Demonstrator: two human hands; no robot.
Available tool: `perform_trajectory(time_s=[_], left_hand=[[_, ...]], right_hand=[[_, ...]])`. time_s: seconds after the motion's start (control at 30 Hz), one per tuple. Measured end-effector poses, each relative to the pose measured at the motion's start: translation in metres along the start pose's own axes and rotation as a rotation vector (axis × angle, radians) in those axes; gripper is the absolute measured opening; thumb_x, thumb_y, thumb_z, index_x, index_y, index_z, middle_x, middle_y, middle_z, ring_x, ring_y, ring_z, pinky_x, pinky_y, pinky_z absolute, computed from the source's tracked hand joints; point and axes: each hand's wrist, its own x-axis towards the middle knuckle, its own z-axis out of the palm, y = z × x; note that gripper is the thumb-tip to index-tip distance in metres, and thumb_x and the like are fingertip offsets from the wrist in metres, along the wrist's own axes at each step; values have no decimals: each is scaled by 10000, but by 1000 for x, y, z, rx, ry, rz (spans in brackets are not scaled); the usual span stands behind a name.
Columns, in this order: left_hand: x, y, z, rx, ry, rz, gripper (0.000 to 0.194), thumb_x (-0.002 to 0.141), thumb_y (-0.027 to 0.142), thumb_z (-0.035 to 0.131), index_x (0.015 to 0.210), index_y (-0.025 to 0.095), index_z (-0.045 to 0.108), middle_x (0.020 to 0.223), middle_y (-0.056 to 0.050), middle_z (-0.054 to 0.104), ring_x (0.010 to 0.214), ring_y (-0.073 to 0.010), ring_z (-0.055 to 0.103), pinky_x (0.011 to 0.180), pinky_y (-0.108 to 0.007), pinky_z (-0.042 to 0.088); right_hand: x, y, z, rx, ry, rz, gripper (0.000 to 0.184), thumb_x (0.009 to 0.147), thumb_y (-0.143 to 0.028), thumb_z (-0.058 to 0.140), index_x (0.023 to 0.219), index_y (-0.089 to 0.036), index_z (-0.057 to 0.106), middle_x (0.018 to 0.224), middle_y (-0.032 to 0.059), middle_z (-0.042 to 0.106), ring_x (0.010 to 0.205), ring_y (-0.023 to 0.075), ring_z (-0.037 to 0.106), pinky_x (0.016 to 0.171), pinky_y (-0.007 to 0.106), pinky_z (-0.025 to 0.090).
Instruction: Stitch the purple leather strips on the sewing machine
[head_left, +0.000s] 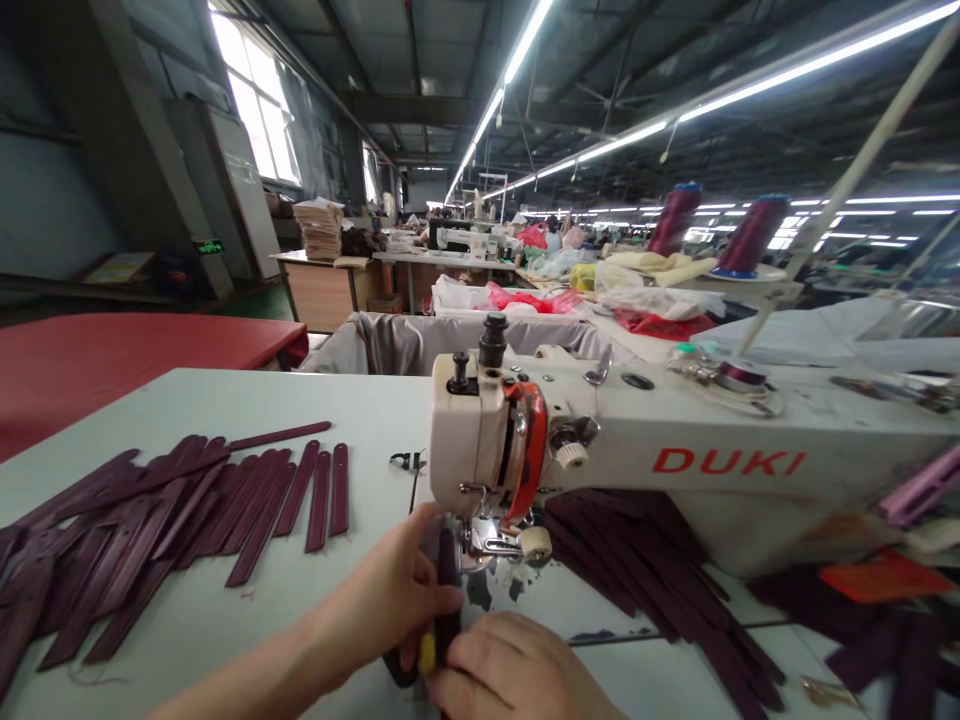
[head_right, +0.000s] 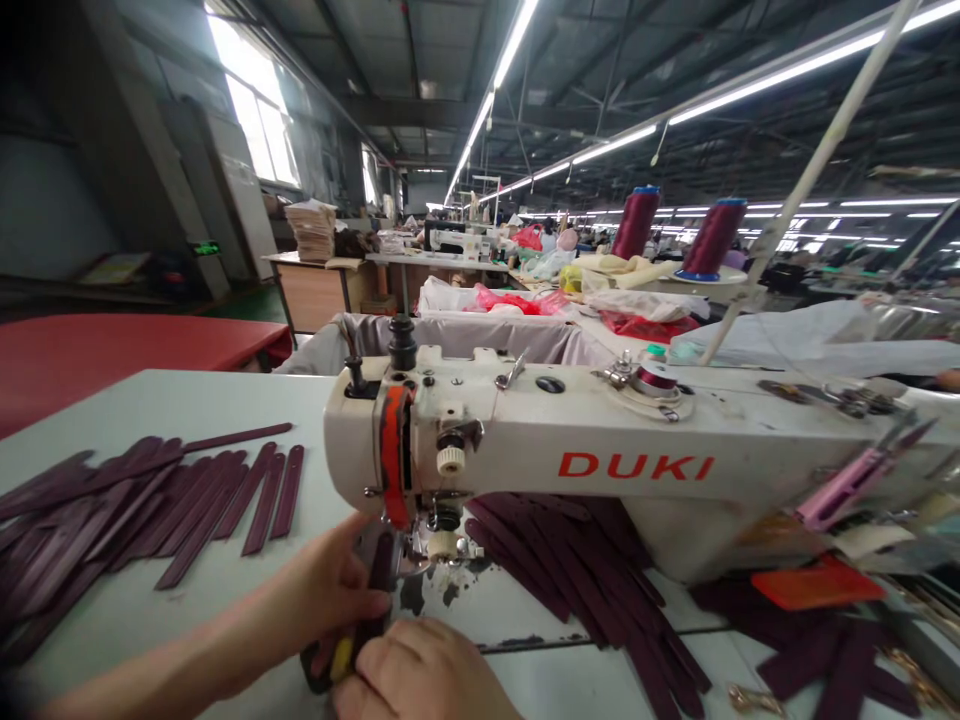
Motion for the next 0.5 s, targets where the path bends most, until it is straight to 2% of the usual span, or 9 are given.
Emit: perform_trajectory(time_s=[0.03,0.1,0.13,0.17,0.23,0.3,0.4,0.5], left_hand=[[-2,3,0,22,45,19,558,770,193,631,1286,169,421,614,61,559,534,-204,630,521,-284,524],[-7,5,-1,122,165,122,295,791,184,609,1082,187,565,773,-26,627,730,-237,649,683,-344,547],[-10,3,-2,196,245,220,170,816,178,573,981,197,606,846,-53,639,798,-245,642,739,-361,544],[-14,0,-2,275,327,347,149,840,161,526,931,206,635,911,-68,649,840,-246,641,775,-366,547],[-22,-7,1,432,451,636,283,865,113,456,1008,220,676,1018,-76,680,911,-237,662,836,-349,572],[-27,-13,5,519,483,837,438,870,75,440,1235,226,628,1142,-71,698,1043,-220,672,947,-310,564],[-27,-15,9,541,428,923,596,876,47,426,1440,229,478,1268,-58,683,1165,-190,653,1060,-277,496],[-24,-13,9,512,376,927,671,867,39,429,1508,235,394,1305,-63,671,1184,-195,654,1074,-280,483]], right_hand=[[1,3,-2,-12,-2,-14,453,1077,-210,336,775,-207,674,654,-21,650,575,129,597,537,253,445],[1,9,-5,-43,-5,-16,457,1069,-174,341,758,-194,675,643,-16,648,554,133,569,497,275,417],[1,12,-7,-59,-8,-13,442,1062,-166,357,761,-191,679,640,-13,649,556,139,561,489,286,408],[0,15,-7,-71,-18,-7,415,1053,-167,384,767,-190,684,637,-10,650,562,145,555,488,296,405],[-2,20,-6,-77,-59,8,336,1029,-177,449,798,-193,693,645,-8,654,594,157,561,511,305,419],[-6,23,-2,-73,-100,28,270,1006,-179,494,829,-193,698,678,-2,665,636,163,584,559,301,455],[-12,25,7,-68,-101,76,235,992,-182,516,841,-189,697,735,14,686,672,166,628,604,289,495],[-18,26,15,-66,-52,127,249,977,-192,537,766,-200,670,692,8,670,625,159,640,576,272,498]])
